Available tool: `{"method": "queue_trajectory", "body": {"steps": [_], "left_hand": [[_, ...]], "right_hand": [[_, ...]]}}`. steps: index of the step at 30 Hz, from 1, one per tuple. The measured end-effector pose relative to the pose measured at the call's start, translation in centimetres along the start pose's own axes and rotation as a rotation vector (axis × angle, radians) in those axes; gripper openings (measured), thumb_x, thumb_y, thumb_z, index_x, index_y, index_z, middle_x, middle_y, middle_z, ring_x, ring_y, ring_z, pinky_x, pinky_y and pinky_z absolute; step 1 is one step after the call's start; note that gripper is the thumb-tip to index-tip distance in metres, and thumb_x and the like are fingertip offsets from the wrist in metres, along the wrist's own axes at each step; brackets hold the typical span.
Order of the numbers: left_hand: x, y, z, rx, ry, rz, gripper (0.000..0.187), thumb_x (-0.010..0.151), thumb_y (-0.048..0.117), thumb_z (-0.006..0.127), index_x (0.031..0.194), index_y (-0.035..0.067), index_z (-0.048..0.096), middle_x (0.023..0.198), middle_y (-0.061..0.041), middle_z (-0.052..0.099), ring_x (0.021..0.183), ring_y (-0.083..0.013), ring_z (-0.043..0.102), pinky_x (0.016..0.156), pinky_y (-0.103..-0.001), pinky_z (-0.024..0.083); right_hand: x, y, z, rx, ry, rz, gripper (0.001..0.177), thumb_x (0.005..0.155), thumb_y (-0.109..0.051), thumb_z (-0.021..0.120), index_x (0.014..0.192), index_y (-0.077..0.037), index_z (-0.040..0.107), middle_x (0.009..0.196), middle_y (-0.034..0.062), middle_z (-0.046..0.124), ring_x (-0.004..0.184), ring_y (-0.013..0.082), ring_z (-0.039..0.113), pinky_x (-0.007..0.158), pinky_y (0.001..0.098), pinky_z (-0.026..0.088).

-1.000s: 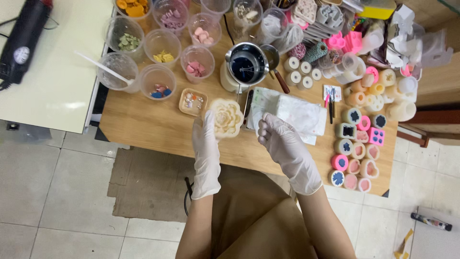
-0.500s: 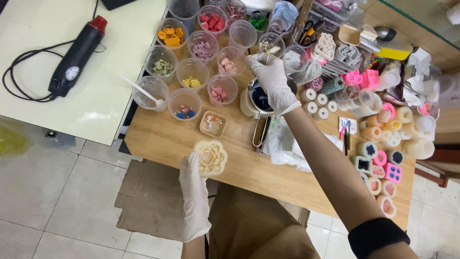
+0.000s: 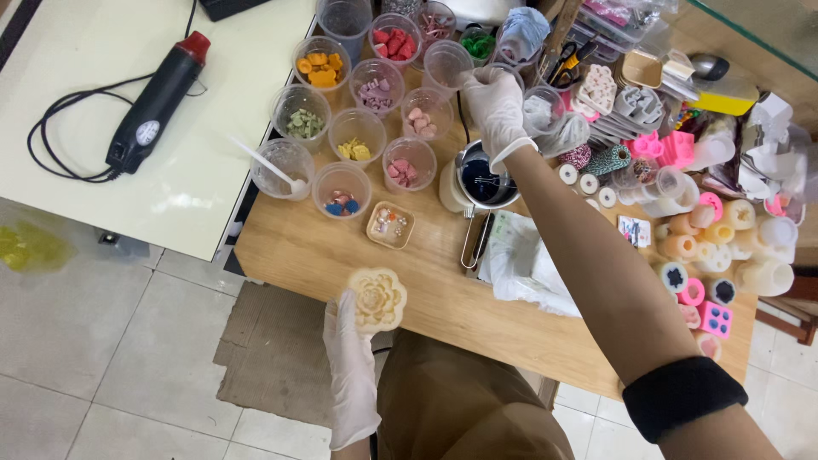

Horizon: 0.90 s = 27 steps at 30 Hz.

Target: The person stirs dark liquid wax in a pitcher and pours it into a flower-shaped mold on a workshop table. They use a spoon to assist the pouring and arrange several other silicone molds nearby.

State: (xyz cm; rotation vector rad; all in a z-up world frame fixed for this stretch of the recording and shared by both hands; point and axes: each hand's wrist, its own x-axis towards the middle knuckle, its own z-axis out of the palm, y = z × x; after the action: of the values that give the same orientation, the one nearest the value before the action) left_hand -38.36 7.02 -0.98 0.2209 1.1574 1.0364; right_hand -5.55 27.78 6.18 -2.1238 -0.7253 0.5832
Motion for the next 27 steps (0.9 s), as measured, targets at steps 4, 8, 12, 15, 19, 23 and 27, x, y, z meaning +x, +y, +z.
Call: {"method": "queue_trajectory", "body": {"steps": [4, 8, 12, 15, 19, 23, 27], "left_hand": [[0.5, 0.0, 1.8, -0.056, -0.083, -0.092, 0.040, 0.094, 0.029, 0.062, 0.126, 0.006, 0.057, 0.121, -0.010, 0.067, 0.111, -0.0196, 0.066, 0.096, -0.040, 0.055], [0.4, -1.0, 5.1, -0.093, -0.267, -0.098, 0.035, 0.096, 0.028, 0.059, 0.121, 0.004, 0.058, 0.121, -0.012, 0.068, 0.113, -0.0226, 0.067, 0.100, -0.042, 0.053], [-0.9, -2.5, 10.1, -0.093, -0.410, -0.109, 0.031, 0.096, 0.026, 0.060, 0.121, 0.008, 0.056, 0.122, -0.008, 0.066, 0.113, -0.0195, 0.065, 0.099, -0.040, 0.053], [-3.3, -3.0, 12.9, 0.056, -0.506, -0.135, 0.031, 0.098, 0.029, 0.060, 0.119, 0.006, 0.059, 0.118, -0.009, 0.066, 0.111, -0.0193, 0.065, 0.098, -0.038, 0.052], [-6.1, -4.2, 15.0, 0.495, -0.639, -0.138, 0.045, 0.097, 0.033, 0.061, 0.131, 0.004, 0.058, 0.124, -0.008, 0.067, 0.114, -0.0171, 0.062, 0.100, -0.036, 0.048], [-7.5, -6.6, 13.5, 0.736, -0.734, -0.026, 0.065, 0.096, 0.036, 0.062, 0.149, 0.009, 0.037, 0.137, -0.007, 0.057, 0.128, -0.0152, 0.054, 0.107, -0.036, 0.043], [-6.0, -6.7, 9.6, 0.724, -0.684, -0.088, 0.054, 0.098, 0.036, 0.059, 0.144, 0.007, 0.052, 0.141, -0.007, 0.059, 0.133, -0.0155, 0.052, 0.114, -0.035, 0.037]], "right_hand": [[-4.0, 2.1, -3.5, 0.148, -0.254, -0.346, 0.028, 0.108, -0.029, 0.065, 0.115, -0.004, 0.075, 0.091, 0.0006, 0.072, 0.077, 0.0057, 0.059, 0.070, 0.0238, 0.050], [-13.0, 6.4, -10.1, 0.417, -0.505, -0.105, 0.041, 0.109, -0.031, 0.054, 0.141, -0.007, 0.063, 0.111, -0.0006, 0.071, 0.089, 0.0060, 0.061, 0.087, 0.0239, 0.054], [-20.8, 9.5, -13.5, 0.604, -0.478, 0.033, 0.053, 0.102, -0.030, 0.056, 0.150, -0.010, 0.051, 0.124, 0.0024, 0.071, 0.095, 0.0094, 0.066, 0.085, 0.0277, 0.055], [-23.9, 11.9, -14.8, 0.657, -0.340, 0.119, 0.056, 0.097, -0.026, 0.060, 0.150, -0.010, 0.048, 0.133, -0.0005, 0.067, 0.100, 0.0094, 0.066, 0.081, 0.0301, 0.057], [-24.8, 16.2, -15.0, 0.663, -0.165, 0.147, 0.054, 0.097, -0.019, 0.065, 0.147, -0.003, 0.054, 0.126, 0.0049, 0.069, 0.101, 0.0118, 0.067, 0.080, 0.0315, 0.057], [-23.8, 21.3, -16.7, 0.661, -0.086, 0.197, 0.045, 0.103, -0.021, 0.063, 0.140, 0.004, 0.062, 0.119, 0.0085, 0.073, 0.098, 0.0142, 0.071, 0.083, 0.0301, 0.060], [-20.4, 26.0, -18.2, 0.629, 0.069, 0.282, 0.043, 0.101, -0.020, 0.061, 0.139, -0.001, 0.059, 0.112, 0.0100, 0.074, 0.086, 0.0179, 0.073, 0.073, 0.0309, 0.062]]}}
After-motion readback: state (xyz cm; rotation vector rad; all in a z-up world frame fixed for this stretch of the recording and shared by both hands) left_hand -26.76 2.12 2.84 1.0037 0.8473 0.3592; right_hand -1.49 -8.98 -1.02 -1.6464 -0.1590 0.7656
